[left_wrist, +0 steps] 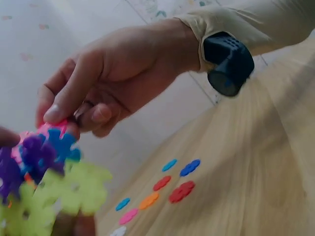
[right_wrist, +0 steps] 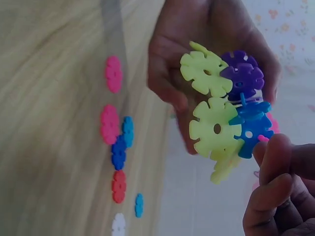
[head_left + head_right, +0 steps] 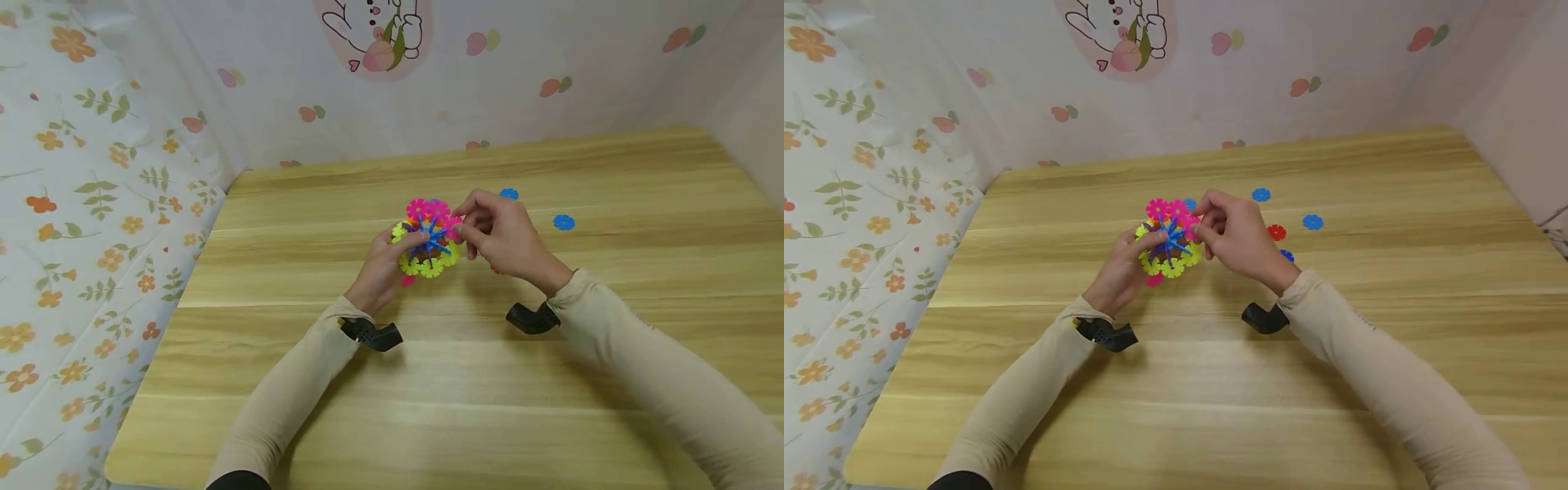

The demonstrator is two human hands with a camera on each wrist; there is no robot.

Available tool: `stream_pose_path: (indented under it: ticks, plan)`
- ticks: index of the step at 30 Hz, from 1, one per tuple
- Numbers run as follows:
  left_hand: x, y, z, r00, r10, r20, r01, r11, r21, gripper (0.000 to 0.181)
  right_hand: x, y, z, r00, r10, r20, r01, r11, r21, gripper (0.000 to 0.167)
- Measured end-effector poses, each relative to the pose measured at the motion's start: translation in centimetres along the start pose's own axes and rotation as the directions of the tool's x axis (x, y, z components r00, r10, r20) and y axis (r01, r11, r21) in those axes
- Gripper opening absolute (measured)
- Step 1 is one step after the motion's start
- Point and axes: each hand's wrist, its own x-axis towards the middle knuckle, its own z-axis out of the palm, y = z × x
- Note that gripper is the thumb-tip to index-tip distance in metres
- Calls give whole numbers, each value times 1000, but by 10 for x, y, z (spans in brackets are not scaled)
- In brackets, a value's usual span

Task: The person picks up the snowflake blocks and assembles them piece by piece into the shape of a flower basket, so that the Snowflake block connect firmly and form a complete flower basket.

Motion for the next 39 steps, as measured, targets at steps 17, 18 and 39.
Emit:
stream_pose_path:
  ticks: [17,18,39]
  plan:
    - [0,7,-15,979,-105,176,120,990,-74,29,36,-10,-15,974,-53,222,91,983,-162,19]
    - [0,7,-15,980,-104,172,117,991,-69,29,39,-10,-15,966,-68,248,110,981,-160,19]
    - [-3,20,-43,989,17,-149,-22,999,-35,20,55,57,-42,899,277,339,14,755,-655,23]
